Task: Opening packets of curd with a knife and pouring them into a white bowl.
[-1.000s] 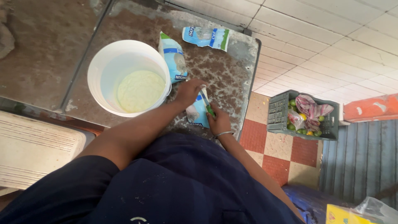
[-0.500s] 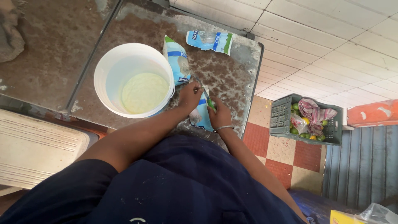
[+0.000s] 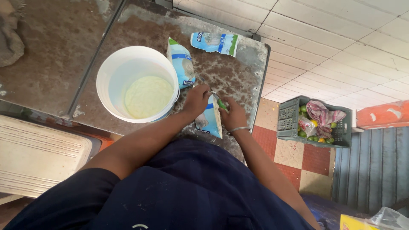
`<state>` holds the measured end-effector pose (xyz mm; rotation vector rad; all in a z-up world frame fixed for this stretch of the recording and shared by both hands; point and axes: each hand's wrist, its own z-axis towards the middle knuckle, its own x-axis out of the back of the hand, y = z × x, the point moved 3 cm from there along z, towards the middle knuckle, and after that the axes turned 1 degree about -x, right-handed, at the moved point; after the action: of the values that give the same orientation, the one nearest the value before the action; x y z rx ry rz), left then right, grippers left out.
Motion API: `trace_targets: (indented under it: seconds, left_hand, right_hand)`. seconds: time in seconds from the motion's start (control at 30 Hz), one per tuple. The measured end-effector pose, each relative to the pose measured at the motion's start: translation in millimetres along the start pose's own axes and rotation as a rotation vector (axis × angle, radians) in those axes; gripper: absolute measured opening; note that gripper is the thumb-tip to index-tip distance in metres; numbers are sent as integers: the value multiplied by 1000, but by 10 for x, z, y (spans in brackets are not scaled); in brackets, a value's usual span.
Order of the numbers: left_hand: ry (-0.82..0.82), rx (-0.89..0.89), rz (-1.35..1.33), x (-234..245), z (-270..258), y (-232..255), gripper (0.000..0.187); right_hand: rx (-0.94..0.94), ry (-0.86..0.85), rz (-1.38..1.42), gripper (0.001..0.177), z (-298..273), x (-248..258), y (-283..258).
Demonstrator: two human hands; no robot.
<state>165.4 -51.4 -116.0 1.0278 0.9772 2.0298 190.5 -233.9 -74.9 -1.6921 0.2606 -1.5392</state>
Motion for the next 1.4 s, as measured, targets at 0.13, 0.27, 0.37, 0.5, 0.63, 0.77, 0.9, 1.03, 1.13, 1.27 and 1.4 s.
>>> trace_targets:
  seconds: [0.13, 0.27, 0.37, 0.5, 0.63, 0.77, 0.9, 1.03, 1.13, 1.27, 1.4]
  left_hand:
    - [-74, -16, -3, 48, -2, 179, 7]
    - [-7, 34, 56, -21, -33, -189, 7]
    - [-46, 122, 52, 11, -126, -307, 12]
    - [-18, -16, -75, 10, -210, -208, 13]
    - [-147, 129, -179, 70, -289, -37, 15]
    - [-179, 132, -223, 212, -327, 273, 12]
    - [-171, 20, -207, 363, -284, 661, 12]
    - [-182, -111, -296, 546, -177, 1074, 11]
    - [-105, -271, -304, 686, -83, 1410, 11]
    - [-85, -286, -345, 989, -38, 1864, 12]
    - [-78, -370, -385, 1260, -120, 2095, 14]
  right_hand:
    - [14, 3, -71, 35, -168, 153, -50]
    - [11, -1, 6, 36, -319, 430, -289]
    - [-293, 37, 91, 35, -420, 718, -370]
    - [-158, 101, 44, 44, -416, 495, 406]
    - [-240, -18, -27, 42, -592, -274, 1357]
    - [-377, -59, 72, 42, -680, -555, 1480]
    - [-224, 80, 230, 39, -722, -563, 1527]
    - [-554, -151, 1289, 66, -712, -806, 1931]
    - [-802, -506, 1517, 93, -853, -439, 598]
    - [-864, -683, 1643, 81, -875, -535, 3]
    - [-508, -748, 1982, 62, -589, -802, 303]
